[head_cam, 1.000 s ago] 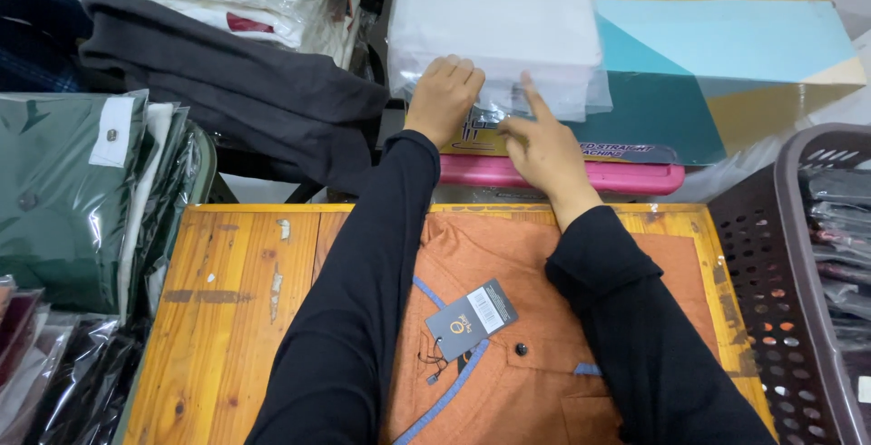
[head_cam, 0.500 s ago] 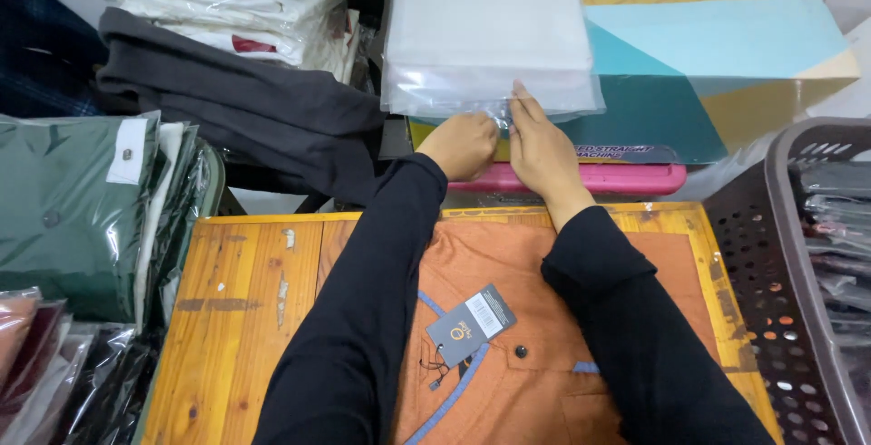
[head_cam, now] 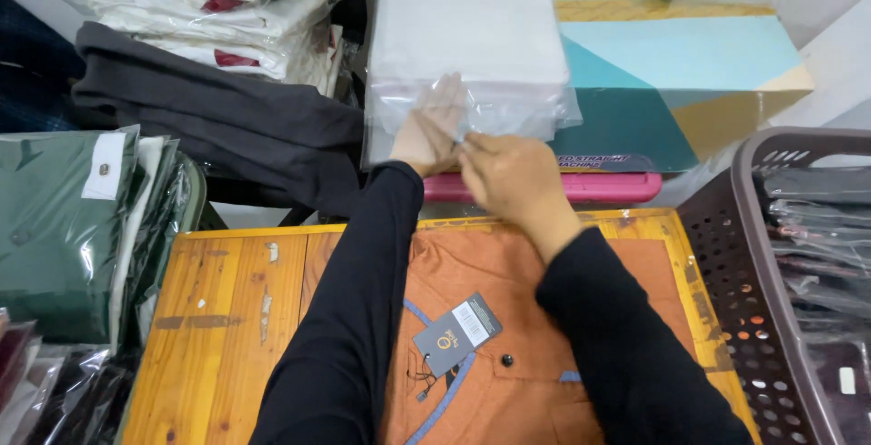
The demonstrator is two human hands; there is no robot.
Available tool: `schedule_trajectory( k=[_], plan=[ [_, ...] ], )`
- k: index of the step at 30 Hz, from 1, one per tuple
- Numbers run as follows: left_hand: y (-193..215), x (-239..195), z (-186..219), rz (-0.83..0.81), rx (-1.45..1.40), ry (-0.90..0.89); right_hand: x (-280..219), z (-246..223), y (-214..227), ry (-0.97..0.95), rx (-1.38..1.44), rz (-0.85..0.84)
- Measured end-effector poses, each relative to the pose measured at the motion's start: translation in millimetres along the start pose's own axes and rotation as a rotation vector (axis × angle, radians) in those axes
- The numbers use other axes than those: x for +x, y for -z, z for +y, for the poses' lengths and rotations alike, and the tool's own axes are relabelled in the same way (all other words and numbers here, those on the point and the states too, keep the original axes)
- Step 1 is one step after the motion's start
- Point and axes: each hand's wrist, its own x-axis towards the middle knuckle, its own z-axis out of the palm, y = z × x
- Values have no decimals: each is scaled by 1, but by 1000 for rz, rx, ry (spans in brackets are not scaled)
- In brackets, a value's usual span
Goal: Folding an orange shirt and placing it into a clear plastic adhesive bag for retail packaging.
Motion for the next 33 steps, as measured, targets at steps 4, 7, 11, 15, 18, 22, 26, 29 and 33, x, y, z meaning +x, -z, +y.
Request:
schedule_trajectory(
  k=[4, 7, 11, 15, 18, 22, 26, 29, 33],
  plan=[
    [35, -5, 16, -8, 149, 96, 23, -54, 68, 235, -31, -35],
    [28, -17, 11, 305, -66, -51, 6, -94, 113, 266, -27, -20],
    [16, -12, 20, 73, -4, 112, -19, -134, 194, 373, -9, -18],
    [31, -14, 32, 502, -350, -35, -71, -168, 205, 274, -163, 85],
    [109, -48, 72, 393, -782, 208, -101, -182, 204, 114, 92, -16],
    [162, -115, 73, 74, -1974, 54, -128, -191, 198, -26, 450, -111],
    [197, -150, 75, 143, -2492, 479, -179, -169, 170, 264, 234, -164],
    [194, -181, 46, 20, -2695, -101, -176, -150, 172, 328, 266, -174],
    [202, -218, 18, -262, -2690, -218, -171, -135, 173, 170, 321, -154]
  ],
)
